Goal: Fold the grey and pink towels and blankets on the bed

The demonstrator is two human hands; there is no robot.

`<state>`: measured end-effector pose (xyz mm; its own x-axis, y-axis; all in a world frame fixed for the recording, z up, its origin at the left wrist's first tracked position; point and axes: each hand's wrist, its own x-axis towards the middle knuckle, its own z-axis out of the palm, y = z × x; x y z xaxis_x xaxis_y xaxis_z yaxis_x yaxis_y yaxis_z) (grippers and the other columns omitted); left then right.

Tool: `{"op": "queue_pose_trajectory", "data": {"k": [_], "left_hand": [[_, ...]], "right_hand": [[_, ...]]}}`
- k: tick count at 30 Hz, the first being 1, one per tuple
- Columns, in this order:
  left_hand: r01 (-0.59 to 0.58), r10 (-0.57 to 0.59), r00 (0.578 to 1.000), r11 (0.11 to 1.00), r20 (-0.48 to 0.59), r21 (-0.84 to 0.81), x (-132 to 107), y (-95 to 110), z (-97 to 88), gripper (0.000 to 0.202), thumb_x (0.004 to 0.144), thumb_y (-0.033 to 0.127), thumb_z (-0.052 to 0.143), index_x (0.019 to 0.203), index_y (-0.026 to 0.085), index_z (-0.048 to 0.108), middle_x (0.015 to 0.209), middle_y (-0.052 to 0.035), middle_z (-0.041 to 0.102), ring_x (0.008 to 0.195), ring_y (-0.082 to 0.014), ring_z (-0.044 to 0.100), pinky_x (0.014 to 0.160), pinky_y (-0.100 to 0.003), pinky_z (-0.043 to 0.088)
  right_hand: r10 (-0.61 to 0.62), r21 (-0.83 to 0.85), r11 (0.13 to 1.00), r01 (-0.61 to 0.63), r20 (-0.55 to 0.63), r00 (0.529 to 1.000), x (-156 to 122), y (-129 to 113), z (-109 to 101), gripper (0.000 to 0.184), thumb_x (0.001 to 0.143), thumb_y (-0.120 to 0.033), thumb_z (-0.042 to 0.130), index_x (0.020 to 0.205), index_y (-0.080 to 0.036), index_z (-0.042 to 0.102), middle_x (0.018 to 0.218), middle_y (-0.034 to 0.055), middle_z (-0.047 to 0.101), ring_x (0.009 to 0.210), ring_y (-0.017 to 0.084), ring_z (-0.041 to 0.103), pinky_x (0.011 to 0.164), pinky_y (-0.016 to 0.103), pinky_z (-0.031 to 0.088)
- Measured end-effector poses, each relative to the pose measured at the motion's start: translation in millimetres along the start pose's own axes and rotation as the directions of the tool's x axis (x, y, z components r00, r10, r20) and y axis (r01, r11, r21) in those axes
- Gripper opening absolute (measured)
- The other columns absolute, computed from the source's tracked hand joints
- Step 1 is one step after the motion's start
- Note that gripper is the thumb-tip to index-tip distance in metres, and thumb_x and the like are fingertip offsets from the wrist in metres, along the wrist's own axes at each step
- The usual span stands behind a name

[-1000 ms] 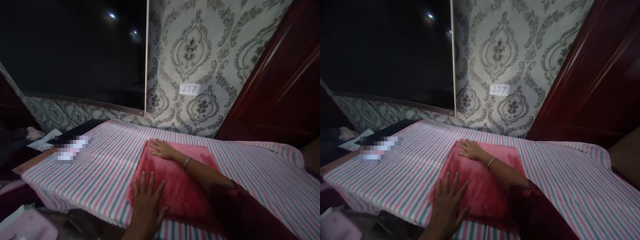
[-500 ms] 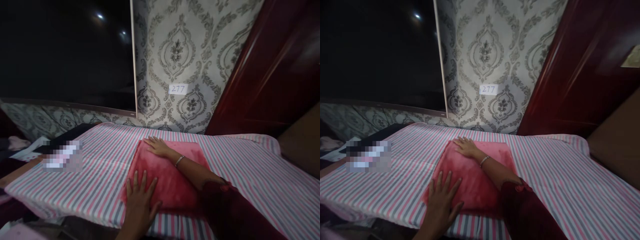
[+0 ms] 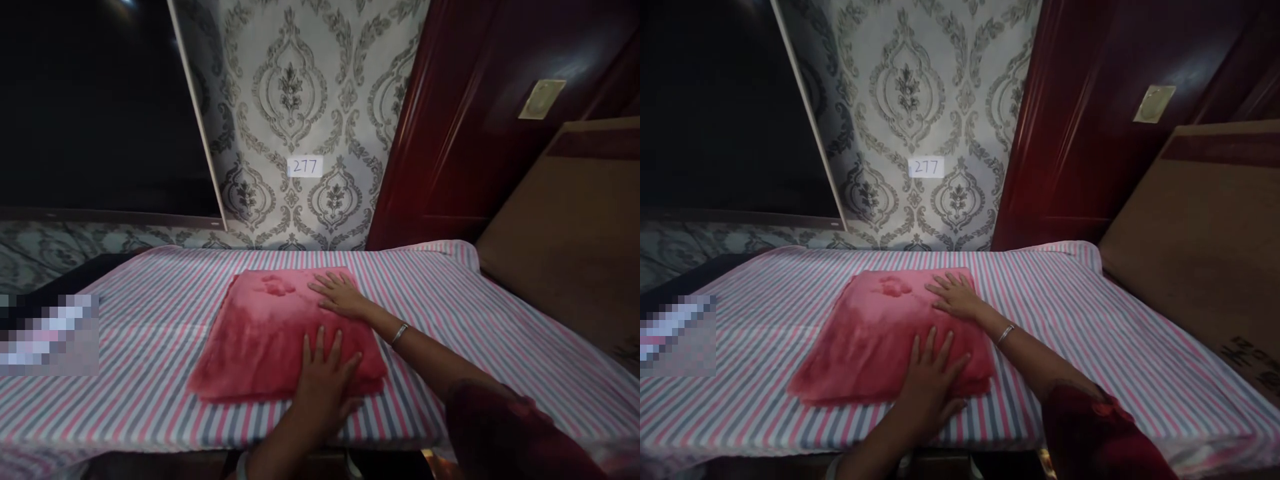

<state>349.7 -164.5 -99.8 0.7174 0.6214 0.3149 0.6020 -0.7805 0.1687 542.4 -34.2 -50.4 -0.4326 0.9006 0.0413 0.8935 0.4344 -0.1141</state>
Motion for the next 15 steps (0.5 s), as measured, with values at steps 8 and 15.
{"op": "queue_pose_trajectory", "data": {"k": [8, 15], "left_hand": [[0.033, -0.033, 0.999, 0.999, 0.008, 0.014, -13.4, -1.0, 19.2, 0.09, 0.075, 0.048, 0.079, 0.155, 0.042, 0.037, 0.171, -0.0075, 0.014, 0.154, -0.0472, 0.009, 0.117, -0.078, 0.008], [0.02, -0.02, 1.0, 1.0, -0.021, 0.009, -10.4, -1.4, 14.4, 0.086, 0.077, 0.045, 0.079, 0.153, 0.041, 0.04, 0.17, -0.0095, 0.019, 0.153, -0.0471, 0.012, 0.116, -0.077, 0.008]], "right_hand": [[0.169, 0.119, 0.978, -0.174, 0.049, 0.984, 48.1, 34.2, 16.5, 0.061, 0.104, -0.06, 0.025, 0.16, -0.037, 0.029, 0.166, 0.0019, 0.026, 0.154, 0.032, 0.019, 0.122, 0.059, 0.015], [0.203, 0.129, 0.969, -0.211, 0.075, 0.976, 49.6, 33.4, 6.3, 0.063, 0.104, -0.058, 0.026, 0.162, -0.033, 0.026, 0.168, 0.0033, 0.02, 0.155, 0.031, 0.016, 0.123, 0.057, 0.015]]}}
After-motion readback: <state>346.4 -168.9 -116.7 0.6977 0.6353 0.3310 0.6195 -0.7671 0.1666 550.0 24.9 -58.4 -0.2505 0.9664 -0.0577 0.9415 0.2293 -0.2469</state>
